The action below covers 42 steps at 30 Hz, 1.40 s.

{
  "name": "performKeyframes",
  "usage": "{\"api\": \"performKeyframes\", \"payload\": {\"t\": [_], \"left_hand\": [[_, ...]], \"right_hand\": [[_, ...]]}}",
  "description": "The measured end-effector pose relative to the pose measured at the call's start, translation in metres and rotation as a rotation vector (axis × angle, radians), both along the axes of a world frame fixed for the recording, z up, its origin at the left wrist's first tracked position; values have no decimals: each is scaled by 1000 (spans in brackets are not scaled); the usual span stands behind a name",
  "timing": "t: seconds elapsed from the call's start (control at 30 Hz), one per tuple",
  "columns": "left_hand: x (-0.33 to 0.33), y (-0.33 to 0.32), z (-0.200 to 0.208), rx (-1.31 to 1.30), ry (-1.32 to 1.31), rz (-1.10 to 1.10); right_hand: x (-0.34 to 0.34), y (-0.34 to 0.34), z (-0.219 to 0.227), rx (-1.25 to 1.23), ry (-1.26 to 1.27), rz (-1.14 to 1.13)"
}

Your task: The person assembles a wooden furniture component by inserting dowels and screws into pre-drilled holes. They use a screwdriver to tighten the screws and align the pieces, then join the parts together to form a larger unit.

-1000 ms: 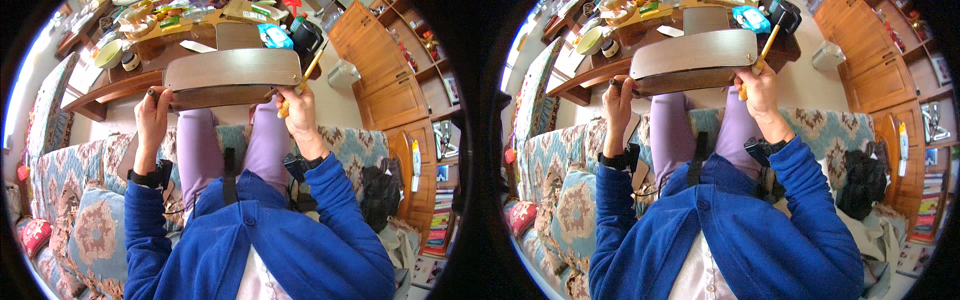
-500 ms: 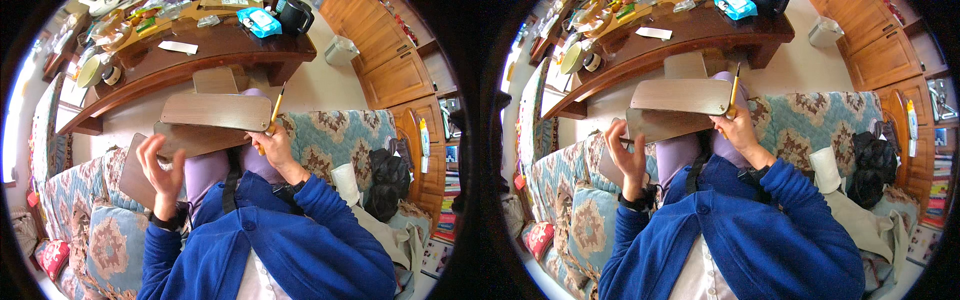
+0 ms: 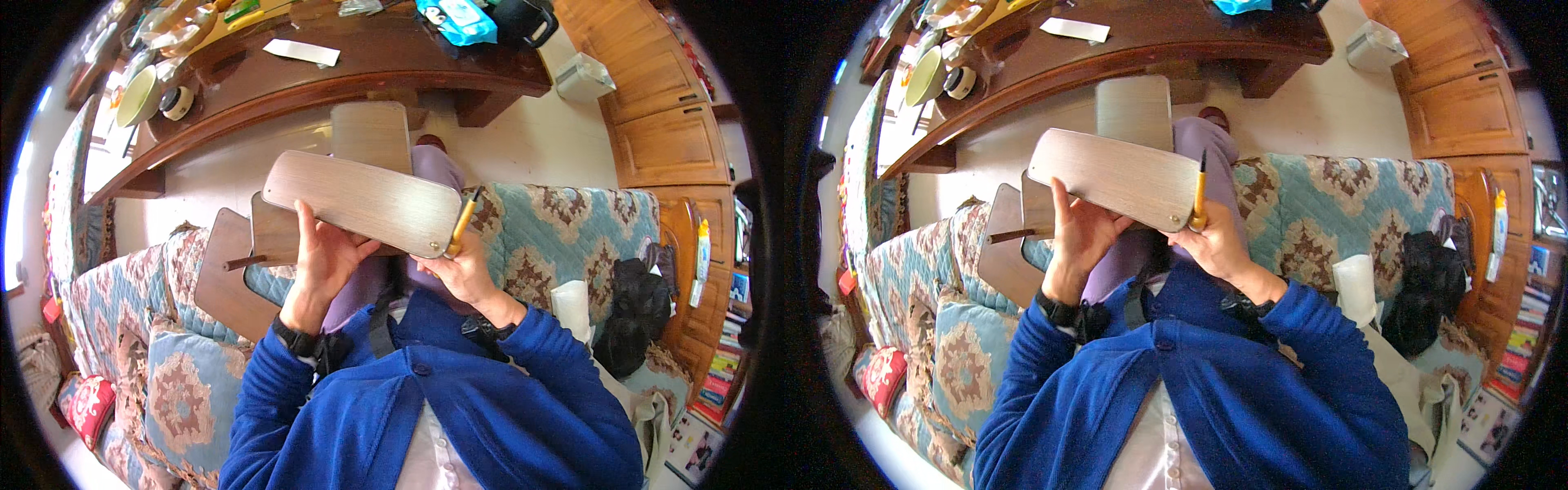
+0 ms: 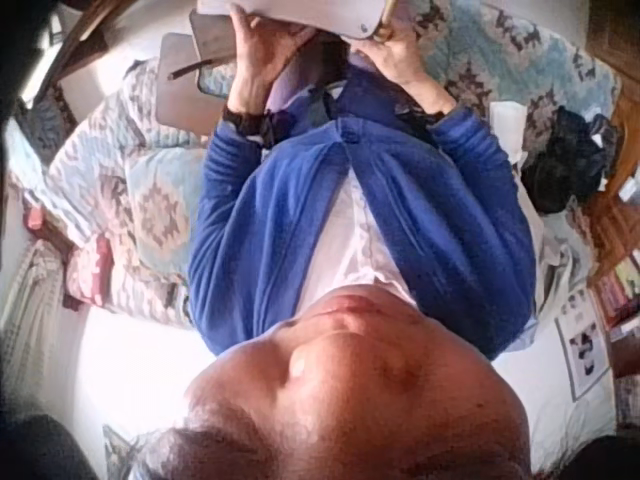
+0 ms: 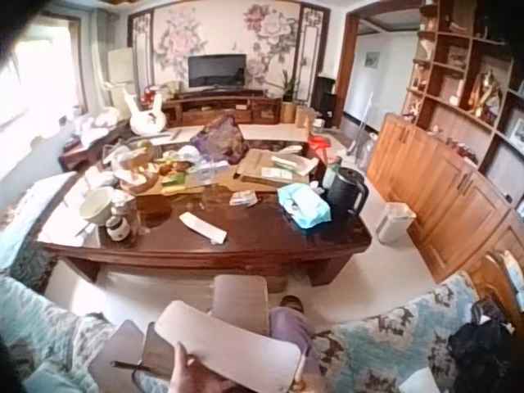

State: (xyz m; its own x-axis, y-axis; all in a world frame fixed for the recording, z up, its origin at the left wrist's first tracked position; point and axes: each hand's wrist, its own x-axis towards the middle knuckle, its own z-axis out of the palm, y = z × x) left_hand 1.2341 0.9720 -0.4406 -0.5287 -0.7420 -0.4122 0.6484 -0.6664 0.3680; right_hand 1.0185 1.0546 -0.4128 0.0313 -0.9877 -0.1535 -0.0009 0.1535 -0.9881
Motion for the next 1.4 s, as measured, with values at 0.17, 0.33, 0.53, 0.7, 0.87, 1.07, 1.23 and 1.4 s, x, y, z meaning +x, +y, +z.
{"api": "performKeyframes", "payload": {"t": [0.17, 0.33, 0.53, 0.7, 0.87, 1.07, 1.23, 1.4], "left_hand": [[4, -16, 13, -34, -31, -49], [11, 12, 44, -279, -236, 188], [7, 48, 54, -269, -396, 400], [6, 52, 50, -349, -391, 396], [2, 52, 53, -382, -393, 409], [3, 47, 58, -378, -423, 419], [5, 48, 57, -363, -403, 423], [8, 47, 54, -332, -372, 423]], "right_hand": [[-1, -3, 4, 2, 13, 43], [-20, -8, 19, 9, 155, 59], [-75, -3, 103, 213, 397, 127], [-89, 0, 182, -170, 1090, 362], [-73, -16, 225, -450, 1392, 517], [-60, -37, 240, -663, 1675, 689], [-49, -46, 244, -683, 1730, 777], [-42, -51, 243, -648, 1735, 814]]}}
